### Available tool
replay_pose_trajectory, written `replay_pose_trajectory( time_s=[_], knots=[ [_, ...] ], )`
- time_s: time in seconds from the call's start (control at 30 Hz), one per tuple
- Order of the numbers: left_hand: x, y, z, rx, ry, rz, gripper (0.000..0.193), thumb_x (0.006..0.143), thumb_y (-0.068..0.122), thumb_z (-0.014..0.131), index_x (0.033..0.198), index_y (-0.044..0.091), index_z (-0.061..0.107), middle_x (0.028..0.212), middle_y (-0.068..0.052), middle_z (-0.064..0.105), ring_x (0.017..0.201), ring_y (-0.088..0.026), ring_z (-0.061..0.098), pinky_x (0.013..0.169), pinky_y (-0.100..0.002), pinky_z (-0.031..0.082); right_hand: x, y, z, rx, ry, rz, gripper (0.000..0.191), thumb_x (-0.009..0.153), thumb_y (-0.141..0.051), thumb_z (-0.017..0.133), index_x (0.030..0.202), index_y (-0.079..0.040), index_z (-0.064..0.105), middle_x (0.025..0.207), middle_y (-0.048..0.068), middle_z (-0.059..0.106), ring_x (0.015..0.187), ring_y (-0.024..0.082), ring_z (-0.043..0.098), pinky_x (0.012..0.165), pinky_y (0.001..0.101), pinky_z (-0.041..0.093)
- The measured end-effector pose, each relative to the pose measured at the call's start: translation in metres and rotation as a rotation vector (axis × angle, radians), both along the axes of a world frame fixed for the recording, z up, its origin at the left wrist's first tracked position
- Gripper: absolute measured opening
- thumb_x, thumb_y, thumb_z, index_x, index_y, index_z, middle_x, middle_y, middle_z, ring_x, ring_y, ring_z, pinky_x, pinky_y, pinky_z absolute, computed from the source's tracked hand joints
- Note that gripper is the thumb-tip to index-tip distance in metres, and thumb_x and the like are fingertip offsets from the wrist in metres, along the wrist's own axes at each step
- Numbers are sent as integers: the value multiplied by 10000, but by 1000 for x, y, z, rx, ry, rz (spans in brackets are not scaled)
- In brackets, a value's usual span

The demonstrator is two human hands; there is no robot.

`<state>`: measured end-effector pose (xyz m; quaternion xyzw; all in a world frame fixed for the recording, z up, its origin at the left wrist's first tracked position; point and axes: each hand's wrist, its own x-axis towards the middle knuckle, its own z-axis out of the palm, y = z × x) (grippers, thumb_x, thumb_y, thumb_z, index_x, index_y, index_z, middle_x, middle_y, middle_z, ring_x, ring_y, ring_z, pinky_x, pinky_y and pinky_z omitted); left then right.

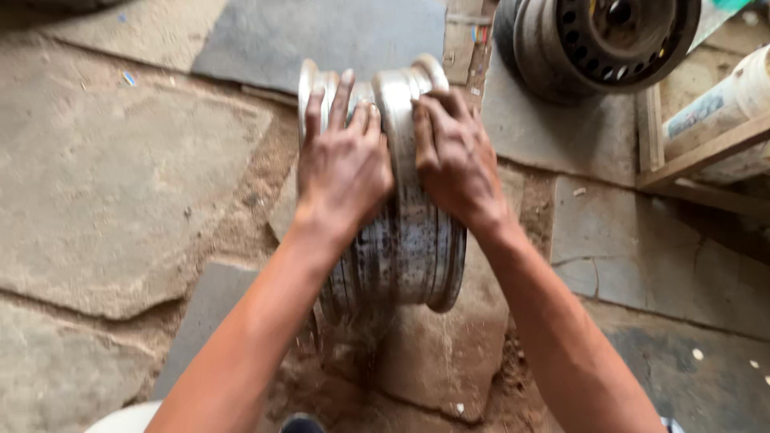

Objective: The person scrubs a metal wheel rim with a small abrasive tool, rotating the rim to clean different sections. The person works on the rim while sitting on the floor in a workshop.

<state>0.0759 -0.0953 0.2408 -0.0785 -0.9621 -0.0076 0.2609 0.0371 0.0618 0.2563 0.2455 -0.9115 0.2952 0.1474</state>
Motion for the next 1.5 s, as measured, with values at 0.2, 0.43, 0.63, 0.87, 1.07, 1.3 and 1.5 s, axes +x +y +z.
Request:
replay_pose_trajectory(
  time_s=[0.2, 0.43, 0.63, 0.87, 1.07, 1.3, 1.5],
  knots=[
    [62, 5, -26, -37, 116, 12, 262, 953, 141, 661, 1145, 3, 774, 1520, -127, 565, 1604, -308, 233, 1305, -519, -19, -6, 0, -2, 12, -11, 9, 421, 1079, -239, 383, 1330, -1, 623, 1406, 147, 552, 1239, 351, 555, 1058, 472, 450],
    [28, -1, -11, 14, -18, 101, 161, 899, 149, 695, 962, 20, 768, 1662, -112, 414, 1600, -302, 57, 1269, -545, -72, -5, -4, 7, 32, -60, -3, 431, 1071, -252, 384, 1328, 6, 614, 1410, 167, 530, 1226, 362, 546, 1034, 476, 455],
    [33, -5, -14, -36, 182, 156, 271, 952, 191, 674, 1162, 42, 759, 1752, -108, 263, 1600, -260, -79, 1287, -548, -135, 3, -1, -2, -10, 58, 22, 410, 1100, -225, 398, 1331, 23, 629, 1425, 167, 563, 1278, 391, 544, 1081, 488, 425],
    [55, 5, -1, 42, 22, 142, 370, 969, 264, 634, 1205, -6, 722, 1741, -61, 152, 1591, -258, -119, 1261, -576, -128, 7, -2, -1, -47, -35, 14, 381, 1082, -199, 406, 1324, -10, 632, 1406, 128, 573, 1248, 342, 572, 1053, 456, 476],
    [39, -3, 5, 22, 93, 171, 212, 975, 136, 625, 1139, 94, 752, 1789, -92, 245, 1574, -289, -112, 1253, -611, -146, 10, -1, -1, 32, 33, 20, 394, 1067, -172, 403, 1353, 10, 604, 1409, 145, 550, 1203, 334, 564, 1015, 457, 476],
    [75, 16, 3, -41, 99, 178, 456, 899, 112, 723, 1351, 54, 721, 1653, -57, 490, 1616, -243, -32, 1322, -487, -83, 17, 2, 0, -28, 27, 24, 399, 1082, -190, 402, 1357, 5, 615, 1421, 130, 554, 1259, 339, 553, 1075, 468, 448],
    [40, 7, -8, 92, 62, 85, 279, 926, 99, 696, 1180, -13, 728, 1599, -138, 489, 1599, -272, 26, 1303, -519, -55, 19, 1, 2, -23, 32, 3, 403, 1086, -217, 404, 1337, 1, 632, 1401, 116, 576, 1256, 332, 571, 1079, 438, 445]
  ],
)
